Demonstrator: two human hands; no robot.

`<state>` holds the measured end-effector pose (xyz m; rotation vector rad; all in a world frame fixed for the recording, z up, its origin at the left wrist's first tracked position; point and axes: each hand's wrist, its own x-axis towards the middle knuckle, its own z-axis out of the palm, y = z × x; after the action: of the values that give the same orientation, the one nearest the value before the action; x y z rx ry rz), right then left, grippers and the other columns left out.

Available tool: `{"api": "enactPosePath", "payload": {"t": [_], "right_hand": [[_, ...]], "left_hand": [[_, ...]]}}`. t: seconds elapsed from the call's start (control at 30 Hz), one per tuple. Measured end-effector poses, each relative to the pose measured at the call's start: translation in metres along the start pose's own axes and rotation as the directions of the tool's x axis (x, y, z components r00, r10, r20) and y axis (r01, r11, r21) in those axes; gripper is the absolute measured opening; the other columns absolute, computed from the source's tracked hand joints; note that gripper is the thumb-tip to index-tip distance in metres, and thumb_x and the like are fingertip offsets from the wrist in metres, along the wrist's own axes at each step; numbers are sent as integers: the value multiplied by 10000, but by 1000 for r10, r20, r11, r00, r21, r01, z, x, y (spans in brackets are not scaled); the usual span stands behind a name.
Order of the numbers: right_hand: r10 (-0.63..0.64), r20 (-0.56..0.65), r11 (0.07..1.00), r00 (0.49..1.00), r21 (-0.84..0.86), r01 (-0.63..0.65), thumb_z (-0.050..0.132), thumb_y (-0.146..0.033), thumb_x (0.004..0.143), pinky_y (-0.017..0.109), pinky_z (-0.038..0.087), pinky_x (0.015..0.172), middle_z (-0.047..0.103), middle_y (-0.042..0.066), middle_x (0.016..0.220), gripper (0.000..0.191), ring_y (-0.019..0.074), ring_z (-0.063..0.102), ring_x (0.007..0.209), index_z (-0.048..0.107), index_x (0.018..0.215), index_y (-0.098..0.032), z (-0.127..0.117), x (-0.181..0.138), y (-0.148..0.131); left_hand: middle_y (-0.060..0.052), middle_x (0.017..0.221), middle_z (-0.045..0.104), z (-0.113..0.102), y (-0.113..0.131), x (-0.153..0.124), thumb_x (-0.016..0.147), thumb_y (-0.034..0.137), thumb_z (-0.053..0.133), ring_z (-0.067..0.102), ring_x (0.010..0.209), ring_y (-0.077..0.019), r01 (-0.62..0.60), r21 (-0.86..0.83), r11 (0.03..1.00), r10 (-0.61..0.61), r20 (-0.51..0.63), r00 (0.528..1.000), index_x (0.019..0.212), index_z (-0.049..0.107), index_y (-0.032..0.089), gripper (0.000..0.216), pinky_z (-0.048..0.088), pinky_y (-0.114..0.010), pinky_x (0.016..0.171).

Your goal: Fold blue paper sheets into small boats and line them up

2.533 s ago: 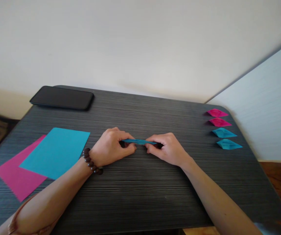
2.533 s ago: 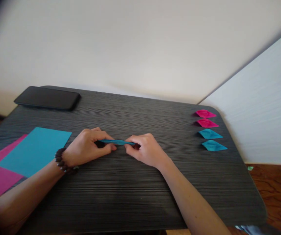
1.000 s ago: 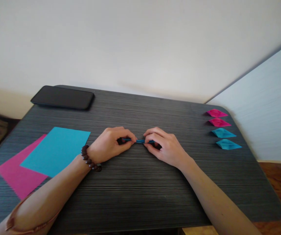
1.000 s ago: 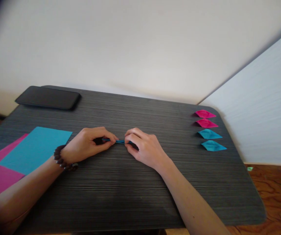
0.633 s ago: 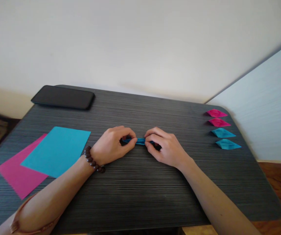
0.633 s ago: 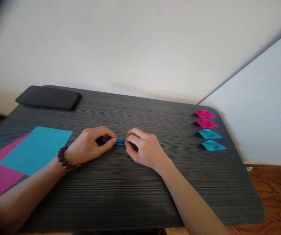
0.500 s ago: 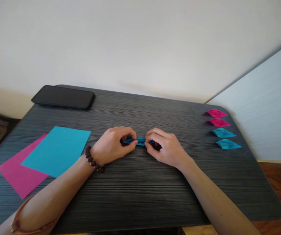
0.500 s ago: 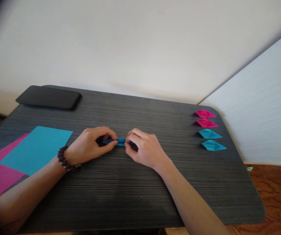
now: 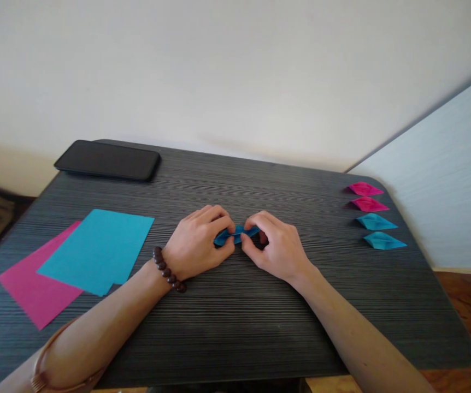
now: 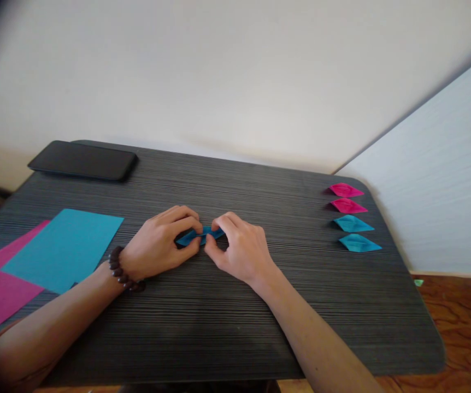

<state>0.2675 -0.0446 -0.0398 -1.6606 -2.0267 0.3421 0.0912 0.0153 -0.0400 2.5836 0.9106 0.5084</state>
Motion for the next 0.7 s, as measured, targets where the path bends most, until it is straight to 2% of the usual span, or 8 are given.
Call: {"api": "enactPosePath", "payload": {"t": [0.13, 0.23, 0.37, 0.7], "right_hand": [[3, 19, 999, 1000, -41, -2, 520, -234, 789, 244, 411, 616, 604, 0, 892, 114, 135, 579, 742, 565, 891, -206, 2, 0, -2], [2, 40, 997, 999, -82, 1, 511, -204, 790, 251, 421, 653, 597, -1, 969, 147, 145, 587, 817, 590, 912, -222, 3, 0, -5], [45, 48, 993, 998, -110, -40, 492, -197, 806, 251, 422, 634, 597, -6, 933, 154, 129, 580, 755, 611, 900, -224, 3, 0, -8], [74, 43, 995, 996, -63, -71, 518, -195, 793, 271, 443, 694, 565, 10, 920, 170, 137, 557, 767, 619, 927, -221, 5, -1, -7]], "left_hand": [[-41, 926, 604, 0, -1, -1, 799, 216, 530, 543, 856, -181, -19, 18, 1000, 19, -11, 1000, 816, 628, 180, 105, 457, -326, 807], [-18, 958, 626, -3, -1, -3, 828, 239, 529, 556, 855, -175, -65, 105, 992, 68, -30, 997, 826, 656, 209, 130, 472, -313, 762], [8, 1019, 646, -8, 1, -5, 863, 295, 505, 582, 865, -184, -79, 239, 968, 95, -56, 994, 816, 678, 239, 187, 486, -295, 656], [28, 1013, 651, -10, -3, -4, 842, 272, 522, 564, 913, -193, -69, 192, 979, 65, 25, 998, 859, 671, 255, 151, 497, -309, 694]]}}
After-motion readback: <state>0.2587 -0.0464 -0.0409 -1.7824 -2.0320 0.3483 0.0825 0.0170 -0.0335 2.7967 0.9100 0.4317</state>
